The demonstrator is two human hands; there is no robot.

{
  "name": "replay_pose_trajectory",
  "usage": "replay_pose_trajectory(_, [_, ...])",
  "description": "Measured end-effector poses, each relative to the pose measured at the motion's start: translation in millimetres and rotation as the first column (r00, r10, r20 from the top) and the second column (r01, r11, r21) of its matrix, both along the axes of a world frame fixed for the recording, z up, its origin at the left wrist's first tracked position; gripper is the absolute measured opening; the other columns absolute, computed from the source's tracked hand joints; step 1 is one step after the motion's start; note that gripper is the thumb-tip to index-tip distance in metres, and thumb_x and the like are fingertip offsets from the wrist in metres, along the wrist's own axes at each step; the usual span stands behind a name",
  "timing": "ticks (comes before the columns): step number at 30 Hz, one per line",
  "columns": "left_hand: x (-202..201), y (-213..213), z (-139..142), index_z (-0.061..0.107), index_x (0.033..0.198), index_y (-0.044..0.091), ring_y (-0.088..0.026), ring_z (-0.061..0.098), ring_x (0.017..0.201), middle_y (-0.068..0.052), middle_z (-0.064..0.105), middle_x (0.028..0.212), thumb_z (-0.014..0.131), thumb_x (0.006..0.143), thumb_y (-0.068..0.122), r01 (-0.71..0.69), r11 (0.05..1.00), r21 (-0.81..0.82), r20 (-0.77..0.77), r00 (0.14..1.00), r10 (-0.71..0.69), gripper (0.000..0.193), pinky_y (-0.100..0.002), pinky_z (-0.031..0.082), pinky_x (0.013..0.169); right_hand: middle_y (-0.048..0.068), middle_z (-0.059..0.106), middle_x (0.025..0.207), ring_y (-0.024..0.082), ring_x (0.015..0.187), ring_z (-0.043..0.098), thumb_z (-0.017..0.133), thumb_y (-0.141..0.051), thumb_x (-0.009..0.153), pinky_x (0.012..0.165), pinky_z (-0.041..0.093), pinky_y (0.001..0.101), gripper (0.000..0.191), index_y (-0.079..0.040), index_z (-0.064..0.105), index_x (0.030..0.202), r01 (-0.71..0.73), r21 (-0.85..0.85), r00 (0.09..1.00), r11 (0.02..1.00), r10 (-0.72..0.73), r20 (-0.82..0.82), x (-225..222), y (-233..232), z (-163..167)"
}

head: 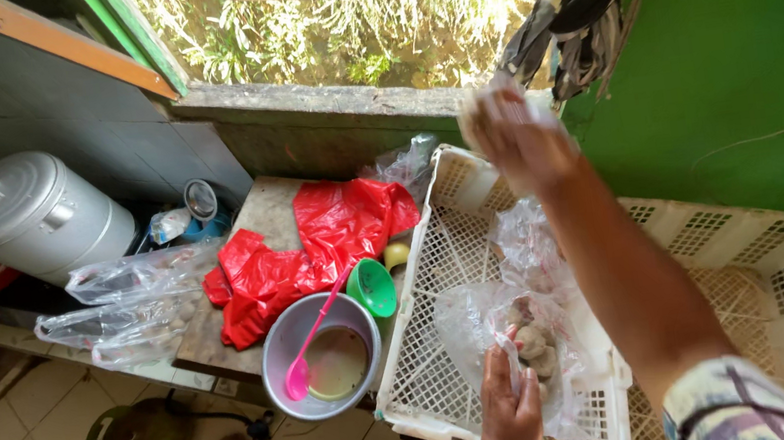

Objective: The person transfers small round food items from a white plastic crate into clear plastic bags. They hold the bag open with one hand, scoop items with the other, and place the filled bags into the crate. The process is repeated multiple times throughout the clip.

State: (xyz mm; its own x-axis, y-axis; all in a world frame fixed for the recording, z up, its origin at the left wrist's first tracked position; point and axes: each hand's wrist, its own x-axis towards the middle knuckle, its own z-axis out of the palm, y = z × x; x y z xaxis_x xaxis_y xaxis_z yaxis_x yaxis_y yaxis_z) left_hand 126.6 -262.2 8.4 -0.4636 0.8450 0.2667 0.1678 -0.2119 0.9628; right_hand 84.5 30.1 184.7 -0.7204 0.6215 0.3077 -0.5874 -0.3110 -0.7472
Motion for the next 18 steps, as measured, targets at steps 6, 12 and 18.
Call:
replay_pose_trajectory(6, [-1, -2, -5, 0.042, 0.152, -0.001, -0.027, 0.057, 0.128, -0.016, 0.053, 0.144, 0.054, 0.094, -0.005, -0.010, 1.000, 0.019, 0.016, 1.000, 0.010, 0.059, -0.037, 0.046, 0.107, 0.015, 0.052, 0.135, 0.026, 0.117, 0.059, 0.055, -0.013, 0.108, 0.099, 0.058, 0.0325, 0.045, -0.004, 0.041, 0.149, 0.476, 0.031, 0.828, 0.879, -0.460, 0.321, -43, 63, -15])
replay_pose_trajectory(12, [-4, 0, -23, 0.038, 0.155, 0.007, -0.008, 0.051, 0.082, -0.006, 0.051, 0.133, 0.054, 0.098, -0.004, 0.092, 0.994, -0.052, 0.445, 0.894, -0.059, 0.060, -0.022, 0.048, 0.068, 0.002, 0.062, 0.104, 0.012, 0.090, 0.061, 0.062, -0.013, 0.103, 0.081, 0.057, 0.0286, 0.023, -0.007, 0.057, 0.125, 0.377, 0.195, 0.777, 0.905, -0.424, 0.466, 85, 5, -115])
replay_pose_trajectory(18, [8, 9, -43, 0.029, 0.158, 0.014, -0.006, 0.053, 0.083, -0.004, 0.050, 0.136, 0.052, 0.096, -0.005, 0.020, 0.999, -0.030, 0.511, 0.860, -0.002, 0.069, -0.023, 0.050, 0.066, 0.006, 0.069, 0.104, 0.018, 0.089, 0.067, 0.066, -0.018, 0.102, 0.082, 0.059, 0.0338, 0.028, -0.003, 0.063, 0.125, 0.323, 0.604, 0.192, 0.729, -0.675, 0.712, 276, 7, -175])
